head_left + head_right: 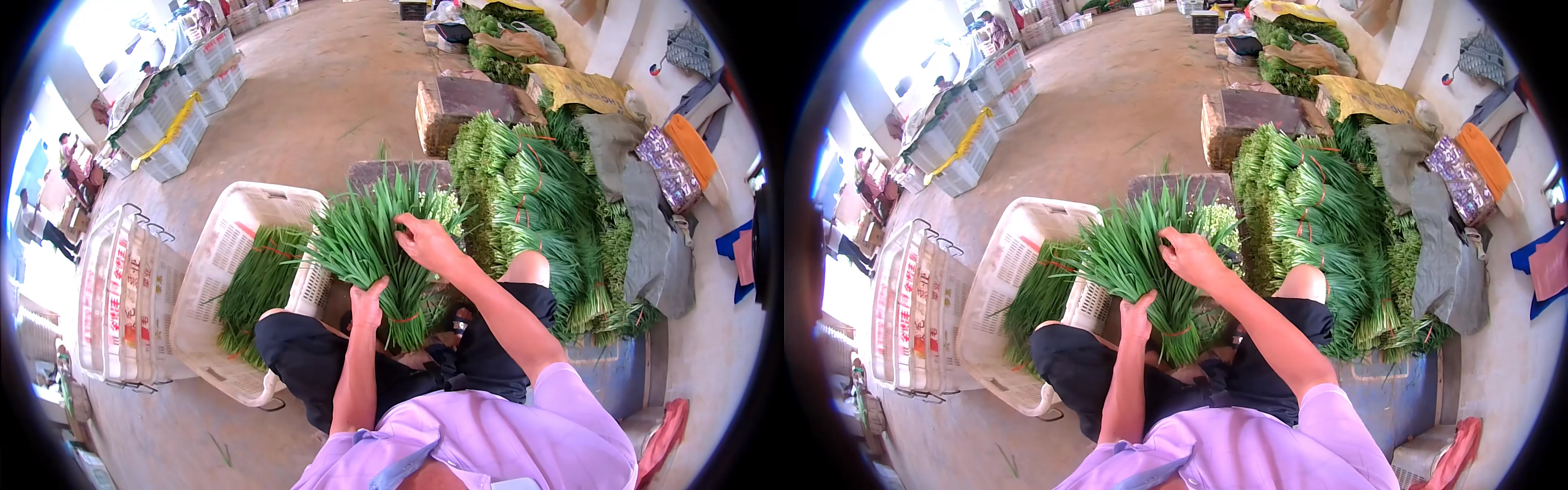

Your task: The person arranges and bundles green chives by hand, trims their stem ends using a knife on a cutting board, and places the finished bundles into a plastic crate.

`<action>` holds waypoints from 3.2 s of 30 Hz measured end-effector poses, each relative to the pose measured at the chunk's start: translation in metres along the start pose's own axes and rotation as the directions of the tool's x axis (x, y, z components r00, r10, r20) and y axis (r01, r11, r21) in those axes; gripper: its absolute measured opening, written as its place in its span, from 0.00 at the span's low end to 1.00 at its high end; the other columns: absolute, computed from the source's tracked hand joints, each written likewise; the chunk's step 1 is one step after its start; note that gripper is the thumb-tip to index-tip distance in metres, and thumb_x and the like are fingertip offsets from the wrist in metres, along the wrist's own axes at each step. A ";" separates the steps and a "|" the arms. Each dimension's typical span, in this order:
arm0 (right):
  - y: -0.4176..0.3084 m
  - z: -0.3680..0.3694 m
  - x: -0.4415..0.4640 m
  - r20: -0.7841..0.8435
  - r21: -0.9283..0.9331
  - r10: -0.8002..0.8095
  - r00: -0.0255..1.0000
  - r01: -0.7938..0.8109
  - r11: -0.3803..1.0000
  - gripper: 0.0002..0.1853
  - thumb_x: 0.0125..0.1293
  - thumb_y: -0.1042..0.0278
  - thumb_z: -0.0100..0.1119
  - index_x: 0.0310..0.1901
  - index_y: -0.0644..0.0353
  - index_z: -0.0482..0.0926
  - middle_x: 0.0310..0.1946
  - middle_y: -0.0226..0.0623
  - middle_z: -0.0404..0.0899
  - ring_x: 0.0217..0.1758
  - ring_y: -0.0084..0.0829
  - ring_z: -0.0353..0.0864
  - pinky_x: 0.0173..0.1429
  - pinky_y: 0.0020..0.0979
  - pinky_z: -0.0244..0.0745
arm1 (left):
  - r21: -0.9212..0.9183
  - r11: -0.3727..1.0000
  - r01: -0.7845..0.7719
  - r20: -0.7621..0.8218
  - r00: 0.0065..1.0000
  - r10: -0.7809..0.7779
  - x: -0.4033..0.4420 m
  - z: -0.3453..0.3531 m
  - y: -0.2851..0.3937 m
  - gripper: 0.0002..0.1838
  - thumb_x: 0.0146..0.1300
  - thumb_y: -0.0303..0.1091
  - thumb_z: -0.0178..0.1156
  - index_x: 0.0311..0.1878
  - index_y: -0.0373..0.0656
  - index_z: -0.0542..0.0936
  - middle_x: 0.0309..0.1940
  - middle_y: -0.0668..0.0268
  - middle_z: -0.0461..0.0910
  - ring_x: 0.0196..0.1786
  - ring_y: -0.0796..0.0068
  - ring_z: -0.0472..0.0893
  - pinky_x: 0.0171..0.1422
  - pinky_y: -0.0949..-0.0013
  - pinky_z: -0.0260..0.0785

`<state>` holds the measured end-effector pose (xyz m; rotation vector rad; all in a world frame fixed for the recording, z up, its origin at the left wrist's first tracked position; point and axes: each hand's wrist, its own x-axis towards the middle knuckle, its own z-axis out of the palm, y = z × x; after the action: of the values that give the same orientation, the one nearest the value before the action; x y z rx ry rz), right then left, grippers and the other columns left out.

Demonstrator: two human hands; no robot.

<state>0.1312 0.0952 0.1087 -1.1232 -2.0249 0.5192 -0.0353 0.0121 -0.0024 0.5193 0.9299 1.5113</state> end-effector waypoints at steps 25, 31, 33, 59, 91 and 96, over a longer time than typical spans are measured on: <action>-0.071 -0.014 0.036 0.366 0.615 0.168 0.915 -0.373 0.695 0.10 0.71 0.76 0.58 0.50 0.69 0.74 0.27 0.36 0.82 0.28 0.24 0.86 0.31 0.26 0.82 | 0.114 0.993 -0.017 -0.048 0.999 0.023 -0.001 -0.001 -0.007 0.17 0.56 0.23 0.70 0.51 0.37 0.83 0.45 0.68 0.85 0.43 0.76 0.81 0.52 0.68 0.73; -0.062 -0.009 0.074 0.468 0.432 0.252 0.847 -0.468 0.771 0.13 0.74 0.68 0.56 0.50 0.71 0.76 0.26 0.40 0.83 0.22 0.25 0.83 0.24 0.26 0.78 | 0.250 0.968 -0.022 -0.054 0.998 0.036 -0.006 0.002 -0.001 0.11 0.59 0.22 0.67 0.46 0.36 0.84 0.40 0.67 0.85 0.41 0.75 0.81 0.50 0.68 0.73; -0.056 -0.009 0.076 0.458 0.583 0.282 0.843 -0.525 0.620 0.11 0.75 0.68 0.56 0.49 0.69 0.76 0.28 0.41 0.83 0.23 0.27 0.84 0.25 0.27 0.80 | 0.243 0.970 -0.029 -0.030 0.999 0.037 -0.006 0.002 -0.005 0.13 0.58 0.25 0.69 0.47 0.35 0.84 0.42 0.68 0.86 0.41 0.76 0.81 0.51 0.68 0.73; -0.042 -0.013 0.084 0.316 -0.032 -0.088 0.945 0.103 0.994 0.09 0.70 0.73 0.56 0.47 0.67 0.81 0.24 0.47 0.82 0.27 0.35 0.87 0.34 0.37 0.81 | 0.204 0.979 -0.013 0.038 0.999 0.006 -0.006 0.008 -0.008 0.14 0.57 0.25 0.69 0.48 0.35 0.85 0.42 0.67 0.87 0.42 0.77 0.82 0.52 0.69 0.73; -0.076 -0.001 0.130 0.324 0.047 -0.444 0.835 0.455 0.889 0.09 0.62 0.65 0.63 0.36 0.62 0.84 0.34 0.46 0.83 0.45 0.49 0.82 0.53 0.45 0.76 | 0.243 0.967 -0.073 0.064 0.996 0.059 -0.011 0.016 -0.014 0.11 0.59 0.22 0.69 0.46 0.34 0.86 0.39 0.68 0.87 0.40 0.80 0.82 0.48 0.70 0.75; -0.098 -0.063 0.096 0.202 0.466 -0.063 0.977 -0.040 0.884 0.07 0.72 0.71 0.58 0.36 0.63 0.82 0.30 0.28 0.81 0.35 0.21 0.81 0.39 0.27 0.76 | 0.280 0.957 -0.075 -0.064 0.993 0.097 0.002 0.002 -0.012 0.15 0.57 0.24 0.71 0.49 0.35 0.85 0.43 0.65 0.87 0.44 0.75 0.84 0.52 0.67 0.76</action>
<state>0.0942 0.1237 0.2525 -0.7820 -1.9282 1.0967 -0.0269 0.0135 -0.0108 0.7147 1.2027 1.4953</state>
